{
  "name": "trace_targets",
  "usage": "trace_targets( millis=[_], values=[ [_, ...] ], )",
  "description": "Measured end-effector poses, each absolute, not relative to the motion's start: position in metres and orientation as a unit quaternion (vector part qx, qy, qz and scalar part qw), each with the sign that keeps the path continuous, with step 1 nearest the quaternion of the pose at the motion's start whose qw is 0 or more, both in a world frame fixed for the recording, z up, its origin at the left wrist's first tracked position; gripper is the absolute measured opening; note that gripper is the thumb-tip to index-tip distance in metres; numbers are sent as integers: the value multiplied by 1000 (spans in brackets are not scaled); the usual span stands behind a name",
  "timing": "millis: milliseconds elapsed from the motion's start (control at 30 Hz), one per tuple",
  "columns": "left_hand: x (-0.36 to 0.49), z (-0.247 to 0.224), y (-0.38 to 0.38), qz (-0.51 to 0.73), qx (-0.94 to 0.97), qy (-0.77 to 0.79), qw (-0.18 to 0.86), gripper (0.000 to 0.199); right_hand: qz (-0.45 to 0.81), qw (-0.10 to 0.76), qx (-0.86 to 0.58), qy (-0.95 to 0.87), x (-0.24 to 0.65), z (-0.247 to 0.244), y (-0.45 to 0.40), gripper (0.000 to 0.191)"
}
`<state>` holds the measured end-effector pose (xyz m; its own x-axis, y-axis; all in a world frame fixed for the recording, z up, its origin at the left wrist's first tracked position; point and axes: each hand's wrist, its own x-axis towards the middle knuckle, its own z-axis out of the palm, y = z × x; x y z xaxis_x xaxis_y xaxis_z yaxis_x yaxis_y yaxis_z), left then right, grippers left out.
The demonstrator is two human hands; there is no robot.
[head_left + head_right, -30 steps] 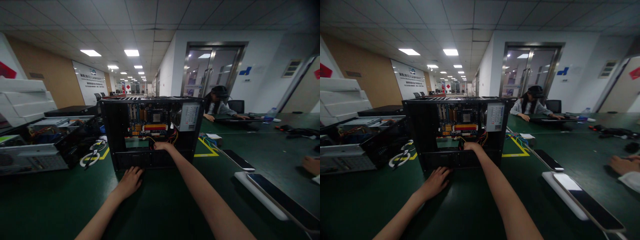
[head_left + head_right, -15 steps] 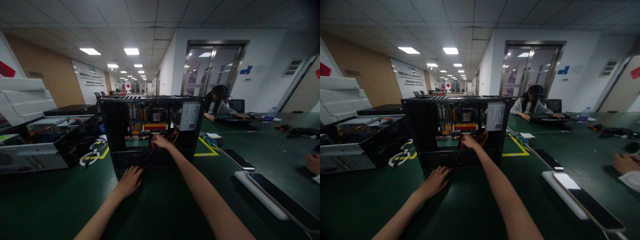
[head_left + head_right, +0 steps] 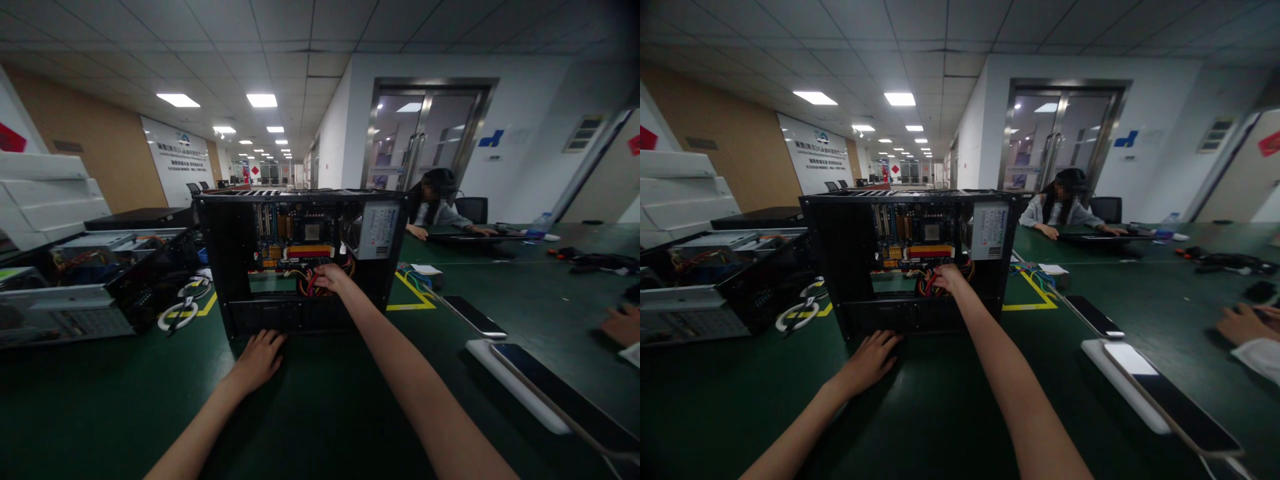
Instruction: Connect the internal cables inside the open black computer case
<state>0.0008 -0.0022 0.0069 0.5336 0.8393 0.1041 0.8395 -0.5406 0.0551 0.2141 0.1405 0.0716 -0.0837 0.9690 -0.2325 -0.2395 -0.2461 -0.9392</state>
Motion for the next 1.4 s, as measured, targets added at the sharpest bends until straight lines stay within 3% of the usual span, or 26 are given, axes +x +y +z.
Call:
trace_targets(
  millis=[167,567,1000,1400],
  values=[
    [0,3,0,-55,-872,-487,-4,42,669,427,-497,-353,218,68,145,15],
    [2,7,-3,-52,-868,-493,-10,42,762,400,-425,-280,225,56,168,22],
    [2,7,-2,-51,-868,-494,-15,41,754,449,-421,-231,219,62,168,22],
    [0,2,0,-53,-871,-489,-4,42,741,431,-455,-240,220,61,171,14]
  ],
)
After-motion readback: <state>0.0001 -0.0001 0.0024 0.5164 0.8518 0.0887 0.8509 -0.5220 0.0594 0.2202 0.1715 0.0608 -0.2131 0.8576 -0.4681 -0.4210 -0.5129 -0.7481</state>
